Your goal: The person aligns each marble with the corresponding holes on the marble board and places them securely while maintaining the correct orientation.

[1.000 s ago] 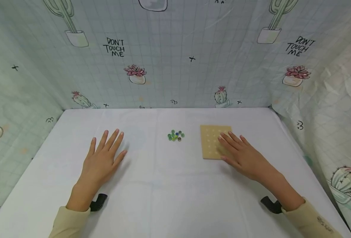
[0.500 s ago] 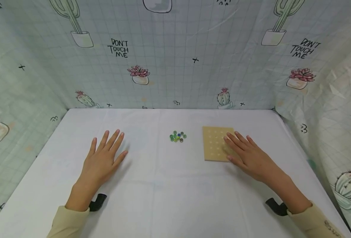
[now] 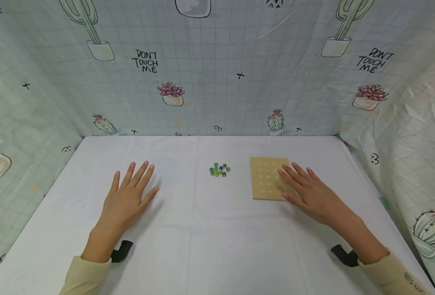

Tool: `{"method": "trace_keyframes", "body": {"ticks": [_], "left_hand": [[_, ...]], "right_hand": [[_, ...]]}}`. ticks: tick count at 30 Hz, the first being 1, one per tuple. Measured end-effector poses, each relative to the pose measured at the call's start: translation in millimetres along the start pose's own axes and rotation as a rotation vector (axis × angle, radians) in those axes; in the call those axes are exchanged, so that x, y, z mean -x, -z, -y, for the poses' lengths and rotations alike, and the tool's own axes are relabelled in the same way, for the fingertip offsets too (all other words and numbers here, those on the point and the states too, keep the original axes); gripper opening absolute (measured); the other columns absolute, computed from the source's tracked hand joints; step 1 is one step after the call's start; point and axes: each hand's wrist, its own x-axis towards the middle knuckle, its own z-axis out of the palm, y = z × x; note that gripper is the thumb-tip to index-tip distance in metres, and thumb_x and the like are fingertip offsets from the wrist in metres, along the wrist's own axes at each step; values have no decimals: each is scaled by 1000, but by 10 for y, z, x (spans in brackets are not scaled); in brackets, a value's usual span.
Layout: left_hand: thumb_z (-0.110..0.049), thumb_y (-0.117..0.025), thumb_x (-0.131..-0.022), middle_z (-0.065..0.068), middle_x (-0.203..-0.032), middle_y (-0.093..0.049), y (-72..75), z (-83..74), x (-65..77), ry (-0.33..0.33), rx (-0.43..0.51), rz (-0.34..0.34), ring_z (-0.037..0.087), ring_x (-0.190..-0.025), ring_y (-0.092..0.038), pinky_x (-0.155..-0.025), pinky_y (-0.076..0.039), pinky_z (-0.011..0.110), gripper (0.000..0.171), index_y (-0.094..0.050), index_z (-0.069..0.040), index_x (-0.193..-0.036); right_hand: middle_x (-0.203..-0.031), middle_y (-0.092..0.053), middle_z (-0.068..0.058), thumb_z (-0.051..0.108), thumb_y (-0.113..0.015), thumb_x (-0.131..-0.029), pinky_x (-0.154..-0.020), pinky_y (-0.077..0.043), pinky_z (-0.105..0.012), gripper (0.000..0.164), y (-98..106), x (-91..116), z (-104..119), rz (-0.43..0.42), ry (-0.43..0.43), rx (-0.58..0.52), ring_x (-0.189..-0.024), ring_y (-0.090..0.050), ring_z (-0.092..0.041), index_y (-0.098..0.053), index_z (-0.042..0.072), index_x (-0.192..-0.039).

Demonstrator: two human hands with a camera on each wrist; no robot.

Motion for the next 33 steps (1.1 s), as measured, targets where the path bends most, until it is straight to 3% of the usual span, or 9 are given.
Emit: {"method": "trace_keyframes", "body": {"ticks": [18, 25, 33], "left_hand": [[-55, -41, -106, 5, -169, -19, -36, -149, -212, -22, 38, 46, 35, -156, -13, -124, 5, 59, 70, -23, -20, -164], [-51, -43, -107, 7, -167, -27, -42, -204, -352, -58, 93, 55, 35, -154, -19, -123, -5, 64, 66, -27, -20, -163], [-38, -49, -108, 10, -158, -44, -45, -286, -518, -122, 229, -58, 33, -148, -37, -123, -21, 55, 56, -43, -11, -156]], "right_hand": [[-168, -21, -13, 45, -47, -108, -123, -16, -58, 64, 57, -102, -62, 33, 27, -104, -155, -15, -36, -28, 19, -162], [-167, -22, -15, 38, -49, -108, -124, -17, -54, 60, 64, -179, -118, 60, 18, -159, -154, -19, -37, -30, 18, -162], [-162, -35, -17, 34, -55, -107, -110, -40, -62, 57, 42, -237, -187, 32, 11, -234, -143, -41, -42, -39, 14, -158]]}}
